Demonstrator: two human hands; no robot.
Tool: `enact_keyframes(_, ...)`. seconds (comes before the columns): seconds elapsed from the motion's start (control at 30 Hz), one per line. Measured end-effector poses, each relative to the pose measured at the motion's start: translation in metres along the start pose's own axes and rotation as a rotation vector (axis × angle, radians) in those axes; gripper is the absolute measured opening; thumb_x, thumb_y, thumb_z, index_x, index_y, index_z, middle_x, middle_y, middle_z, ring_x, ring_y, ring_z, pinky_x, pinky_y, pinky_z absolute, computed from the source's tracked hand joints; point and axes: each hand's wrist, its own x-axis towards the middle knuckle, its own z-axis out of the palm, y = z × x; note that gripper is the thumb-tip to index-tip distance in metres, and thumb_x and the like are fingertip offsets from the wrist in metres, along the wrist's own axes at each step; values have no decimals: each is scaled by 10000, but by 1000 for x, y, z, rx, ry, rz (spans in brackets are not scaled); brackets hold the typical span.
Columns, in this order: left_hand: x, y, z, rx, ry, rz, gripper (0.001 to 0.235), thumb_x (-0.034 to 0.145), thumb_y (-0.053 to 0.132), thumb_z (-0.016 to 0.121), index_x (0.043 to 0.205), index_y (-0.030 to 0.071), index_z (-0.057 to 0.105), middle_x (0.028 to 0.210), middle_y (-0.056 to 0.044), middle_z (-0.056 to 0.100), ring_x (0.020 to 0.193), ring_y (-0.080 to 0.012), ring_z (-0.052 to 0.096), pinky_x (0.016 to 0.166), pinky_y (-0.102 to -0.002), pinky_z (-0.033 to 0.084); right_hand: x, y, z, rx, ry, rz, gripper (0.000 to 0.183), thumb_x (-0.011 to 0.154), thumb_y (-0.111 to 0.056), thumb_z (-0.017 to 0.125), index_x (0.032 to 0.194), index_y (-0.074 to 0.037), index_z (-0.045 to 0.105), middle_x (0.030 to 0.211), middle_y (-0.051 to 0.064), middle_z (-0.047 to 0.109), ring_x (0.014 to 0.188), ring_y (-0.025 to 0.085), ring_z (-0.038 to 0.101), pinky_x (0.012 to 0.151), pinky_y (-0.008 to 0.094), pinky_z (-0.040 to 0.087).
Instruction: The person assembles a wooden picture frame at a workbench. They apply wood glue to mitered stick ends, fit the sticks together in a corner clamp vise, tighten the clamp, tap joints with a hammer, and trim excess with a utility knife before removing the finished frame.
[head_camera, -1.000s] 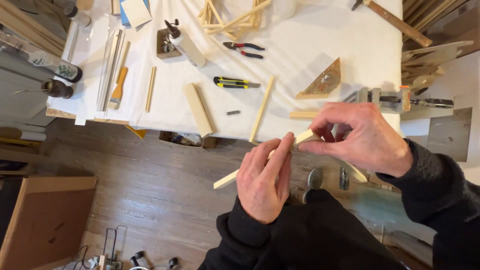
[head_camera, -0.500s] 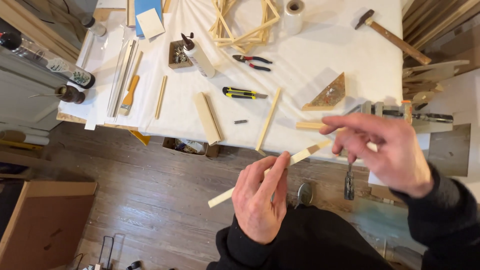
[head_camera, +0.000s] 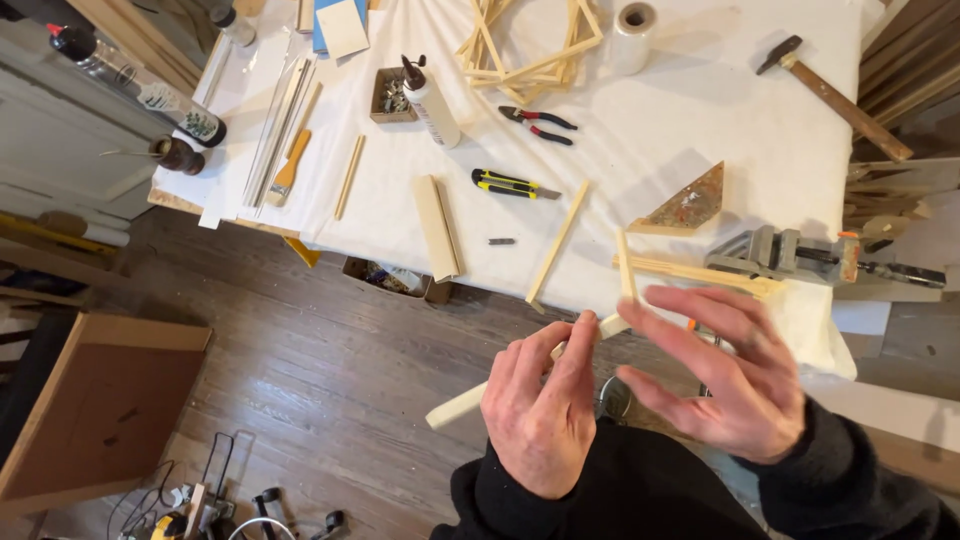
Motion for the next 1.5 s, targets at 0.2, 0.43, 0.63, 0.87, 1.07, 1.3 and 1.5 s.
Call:
enact_keyframes(0.2,2,5,5,15,47,9,421,883,-43,753,1292,37,687,1071,-63,686,826,-216,637,740,-340,530,-25,32,-7,34,-42,-305,288,783,-108,844,1052,-119,742,1045,55,801,1034,182,714,948,416,517)
enact_keyframes(0.43,2,13,9,33,72,20,393,867,-50,746,1249,35,712,1076,-60,698,860,-218,665,760,-339,546,-12,29,-9,379,74,278,45,930,-102,713,923,-62,730,866,52,734,784,133,722,681,264,552)
enact_keyframes(0.63,0,18,13,54,82,21,391,877,-46,761,1256,39,711,1070,-60,701,867,-219,672,770,-341,549,-13,42,4,545,2,378,310,894,-123,789,791,-99,498,732,-21,539,653,60,496,587,234,425)
enact_keyframes(0.87,-4,-10,31,100,241,0,291,901,-3,728,1188,38,707,1062,-56,698,1063,-249,587,916,-378,499,-48,91,3,739,-160,503,240,879,-147,776,883,-57,554,778,-22,602,632,35,595,560,204,577)
enact_keyframes(1.07,-88,-152,81,-188,398,-511,263,981,70,688,1233,0,669,1038,-49,699,900,-134,590,766,-286,496,-120,117,-4,619,-65,858,189,923,-91,721,1061,30,765,907,106,782,738,116,701,636,259,573)
enact_keyframes(1.3,-180,-288,192,-269,392,-727,271,978,84,714,1235,20,661,1025,-46,711,892,-114,660,791,-270,564,-199,110,13,414,-36,944,136,936,-97,742,961,36,754,722,78,701,642,114,645,594,231,526)
enact_keyframes(1.5,-191,-336,242,-246,320,-702,258,948,55,743,1195,20,680,1017,-84,677,916,-144,676,788,-305,622,-284,145,27,315,-188,1124,512,1112,-196,551,694,48,719,624,115,601,548,180,558,469,275,502)
